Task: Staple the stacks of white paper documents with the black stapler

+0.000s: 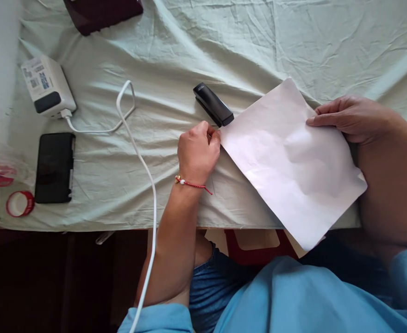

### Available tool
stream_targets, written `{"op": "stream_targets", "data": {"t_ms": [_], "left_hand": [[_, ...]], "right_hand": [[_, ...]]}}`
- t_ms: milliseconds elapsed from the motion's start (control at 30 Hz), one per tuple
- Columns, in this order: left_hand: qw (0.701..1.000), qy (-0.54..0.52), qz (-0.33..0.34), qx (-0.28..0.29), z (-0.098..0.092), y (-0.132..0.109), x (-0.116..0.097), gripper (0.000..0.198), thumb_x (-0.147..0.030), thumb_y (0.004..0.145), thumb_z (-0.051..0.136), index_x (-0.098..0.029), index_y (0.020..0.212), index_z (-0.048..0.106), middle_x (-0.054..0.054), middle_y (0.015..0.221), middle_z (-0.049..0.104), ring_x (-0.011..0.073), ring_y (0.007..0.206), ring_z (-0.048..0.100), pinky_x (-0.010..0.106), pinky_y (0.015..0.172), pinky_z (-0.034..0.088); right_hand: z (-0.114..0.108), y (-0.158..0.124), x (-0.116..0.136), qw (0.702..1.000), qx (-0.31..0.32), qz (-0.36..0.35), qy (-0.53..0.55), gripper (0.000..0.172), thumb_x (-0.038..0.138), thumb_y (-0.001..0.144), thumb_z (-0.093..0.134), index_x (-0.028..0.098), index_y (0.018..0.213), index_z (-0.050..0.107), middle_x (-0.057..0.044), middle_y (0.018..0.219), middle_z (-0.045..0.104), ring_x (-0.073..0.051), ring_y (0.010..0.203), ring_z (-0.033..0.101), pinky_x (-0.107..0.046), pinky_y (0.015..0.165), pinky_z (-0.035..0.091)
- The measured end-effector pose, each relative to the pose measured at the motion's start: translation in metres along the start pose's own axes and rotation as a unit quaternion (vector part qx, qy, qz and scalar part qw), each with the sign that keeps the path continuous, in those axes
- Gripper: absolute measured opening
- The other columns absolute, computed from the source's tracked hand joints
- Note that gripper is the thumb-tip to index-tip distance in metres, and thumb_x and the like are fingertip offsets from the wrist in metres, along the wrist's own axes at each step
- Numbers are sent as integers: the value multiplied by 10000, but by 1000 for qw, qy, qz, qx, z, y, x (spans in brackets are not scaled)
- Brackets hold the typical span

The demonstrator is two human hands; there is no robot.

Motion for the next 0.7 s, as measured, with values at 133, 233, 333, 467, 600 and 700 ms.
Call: {"op": "stream_targets", "data": {"t_ms": [133, 233, 333, 467, 600, 700], "left_hand": [[1000, -16, -6, 3, 1, 0, 1, 190, -324, 1014, 636, -231, 856, 688, 50, 843, 762, 240, 834, 682, 370, 829, 490], [999, -42, -16, -9, -5, -3, 1, 157, -265, 998, 638, -225, 1091, 758, 45, 872, 770, 254, 885, 704, 379, 901, 519], [995, -90, 12, -40, -17, -8, -4, 479, -206, 1018, 574, -269, 1482, 675, 50, 1041, 800, 265, 1023, 718, 383, 1014, 530], [995, -75, 68, -26, -19, -12, -11, 533, -194, 1071, 499, -326, 1548, 697, 66, 1152, 789, 264, 1091, 701, 368, 1044, 540], [996, -15, 85, -23, -18, -13, -11, 568, -182, 1065, 489, -368, 1542, 736, 52, 1061, 791, 254, 999, 694, 358, 994, 552], [996, 3, 88, -11, -16, -15, -11, 603, -181, 1045, 494, -375, 1567, 726, 55, 1105, 823, 258, 970, 697, 366, 957, 545]], "right_hand": [[-2, 3, -2, 1000, -2, -10, 4, 242, 371, 816, 886, 169, 898, 780, -112, 866, 781, -164, 648, 693, -259, 526, 543], [-5, 5, -6, 1000, -2, -3, 1, 304, 410, 813, 903, 174, 968, 791, -117, 928, 792, -166, 651, 696, -265, 520, 536], [-5, 4, -6, 1000, -2, 1, -2, 276, 398, 851, 891, 173, 969, 784, -117, 947, 786, -172, 673, 707, -321, 612, 601], [-4, -1, -1, 1000, -13, 1, -1, 194, 341, 898, 854, 172, 911, 759, -91, 867, 754, -149, 656, 685, -347, 696, 624], [-4, -4, 0, 1000, -19, 6, 5, 200, 349, 873, 870, 177, 945, 796, -112, 925, 786, -178, 673, 710, -380, 713, 642], [-5, -3, -1, 1000, -20, 6, 8, 228, 363, 859, 878, 179, 981, 820, -125, 978, 806, -200, 693, 734, -386, 698, 644]]}}
Point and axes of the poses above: each hand's wrist, its own y-axis towards the middle knuckle, its own z-axis out of the palm, x = y × z, the point moved 9 cm from there along y, towards the middle knuckle
